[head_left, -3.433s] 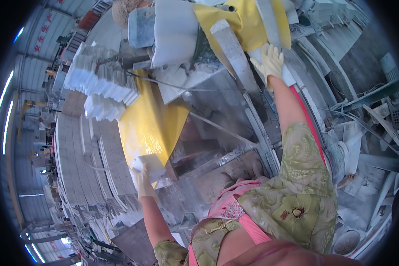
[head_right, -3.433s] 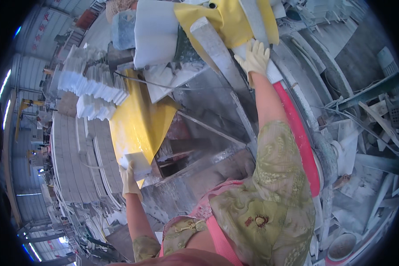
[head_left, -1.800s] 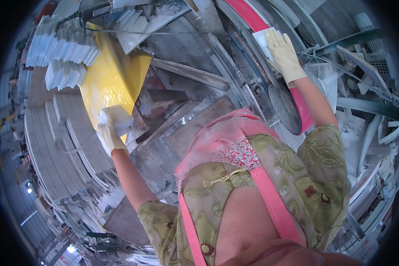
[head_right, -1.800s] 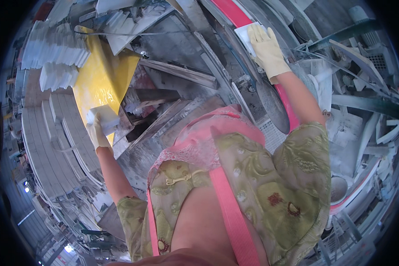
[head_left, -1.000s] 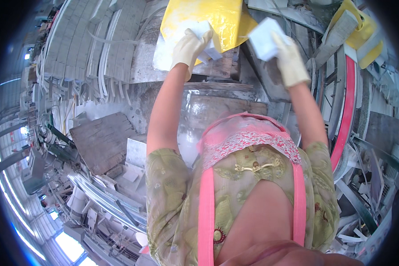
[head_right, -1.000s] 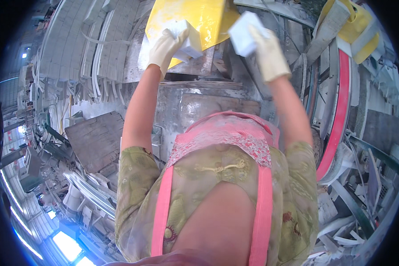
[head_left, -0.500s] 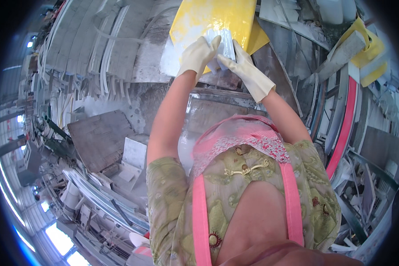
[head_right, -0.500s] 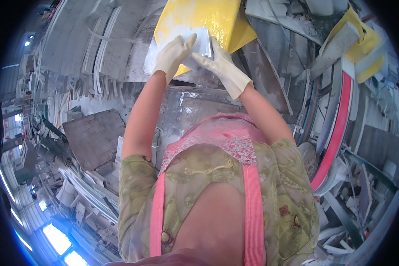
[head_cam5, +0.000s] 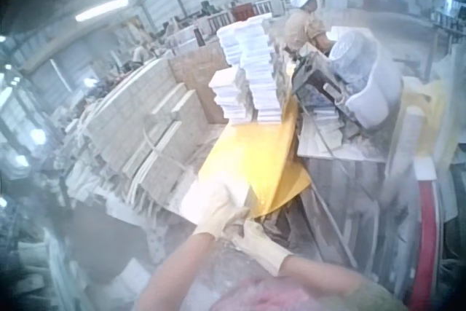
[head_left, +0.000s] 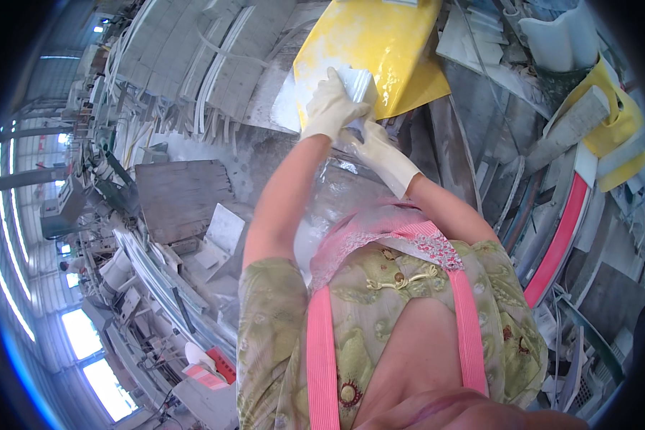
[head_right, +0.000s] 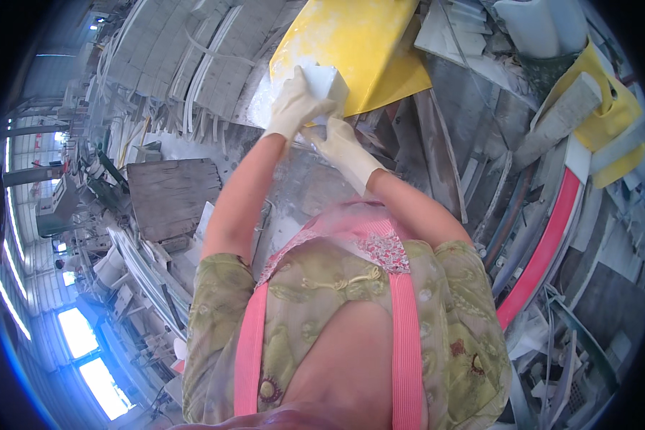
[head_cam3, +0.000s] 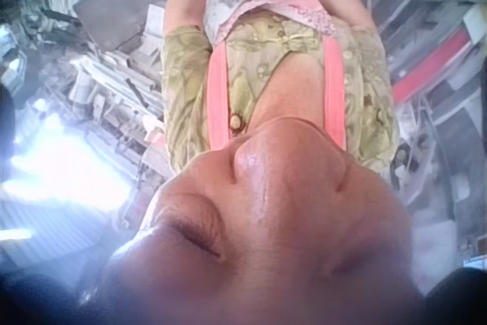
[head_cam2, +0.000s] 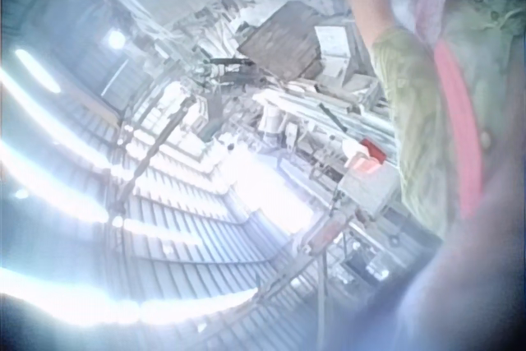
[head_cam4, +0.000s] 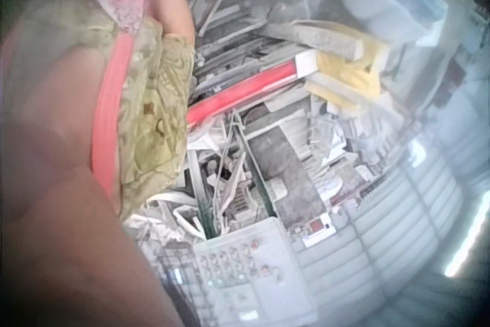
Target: The person repeatedly picks small white rectangular tiles from a yellow tray and stacks them into neat piles. The person also briefly inspects a tile by turning it over before placing it back on the tray. The stacks grow on the tray throughout the clip.
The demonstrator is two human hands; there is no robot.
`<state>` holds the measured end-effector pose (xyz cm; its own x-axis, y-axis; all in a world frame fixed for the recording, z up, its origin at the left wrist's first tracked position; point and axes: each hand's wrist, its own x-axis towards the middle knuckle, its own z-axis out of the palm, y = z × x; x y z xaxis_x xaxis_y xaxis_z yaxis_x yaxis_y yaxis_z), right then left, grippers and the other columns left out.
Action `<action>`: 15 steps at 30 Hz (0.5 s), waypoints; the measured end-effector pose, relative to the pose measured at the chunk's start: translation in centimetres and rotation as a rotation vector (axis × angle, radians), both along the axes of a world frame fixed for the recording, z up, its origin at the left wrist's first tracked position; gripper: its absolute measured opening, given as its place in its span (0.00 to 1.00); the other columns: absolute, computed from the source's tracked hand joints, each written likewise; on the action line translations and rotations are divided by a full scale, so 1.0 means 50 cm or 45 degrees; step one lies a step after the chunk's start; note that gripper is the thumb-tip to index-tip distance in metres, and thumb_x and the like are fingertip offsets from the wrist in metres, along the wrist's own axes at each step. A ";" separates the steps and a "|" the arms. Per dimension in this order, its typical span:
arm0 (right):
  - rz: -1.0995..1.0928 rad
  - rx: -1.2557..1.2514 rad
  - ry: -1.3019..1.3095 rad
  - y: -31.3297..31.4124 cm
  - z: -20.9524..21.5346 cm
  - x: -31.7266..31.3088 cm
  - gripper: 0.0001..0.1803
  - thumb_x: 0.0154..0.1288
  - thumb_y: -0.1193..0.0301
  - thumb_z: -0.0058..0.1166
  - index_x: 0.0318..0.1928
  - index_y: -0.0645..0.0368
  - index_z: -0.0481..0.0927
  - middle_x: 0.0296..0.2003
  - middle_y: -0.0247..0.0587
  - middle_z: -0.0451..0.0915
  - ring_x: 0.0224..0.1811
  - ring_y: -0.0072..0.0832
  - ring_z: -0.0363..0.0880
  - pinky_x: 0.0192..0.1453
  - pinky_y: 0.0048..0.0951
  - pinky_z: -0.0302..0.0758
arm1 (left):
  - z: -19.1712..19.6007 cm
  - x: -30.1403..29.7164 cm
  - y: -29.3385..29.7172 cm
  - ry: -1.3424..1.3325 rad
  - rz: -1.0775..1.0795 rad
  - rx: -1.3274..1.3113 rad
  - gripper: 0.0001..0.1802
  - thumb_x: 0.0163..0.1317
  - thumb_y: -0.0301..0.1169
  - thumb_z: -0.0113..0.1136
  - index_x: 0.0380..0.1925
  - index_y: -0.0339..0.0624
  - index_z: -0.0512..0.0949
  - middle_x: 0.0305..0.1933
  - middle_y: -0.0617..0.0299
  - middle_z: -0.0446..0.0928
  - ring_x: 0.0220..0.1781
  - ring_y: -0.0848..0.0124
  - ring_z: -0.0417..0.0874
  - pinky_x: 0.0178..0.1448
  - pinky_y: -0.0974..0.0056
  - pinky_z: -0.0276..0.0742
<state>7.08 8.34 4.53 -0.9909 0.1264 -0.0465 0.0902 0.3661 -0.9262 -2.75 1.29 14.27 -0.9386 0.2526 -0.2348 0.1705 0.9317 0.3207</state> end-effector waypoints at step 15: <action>0.381 -0.760 -0.017 0.189 0.032 -0.248 0.40 0.82 0.43 0.27 0.72 0.66 0.65 0.71 0.51 0.69 0.74 0.36 0.66 0.78 0.32 0.59 | -0.142 0.070 -0.141 0.066 0.654 1.725 0.64 0.59 0.50 0.72 0.78 0.30 0.38 0.82 0.37 0.43 0.83 0.52 0.49 0.83 0.54 0.47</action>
<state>-5.31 17.79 6.11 -0.9781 -0.2049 -0.0354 0.0770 -0.1984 -0.9771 0.77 -5.74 7.16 -0.9921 -0.1117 -0.0567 -0.0437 -0.1154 0.9924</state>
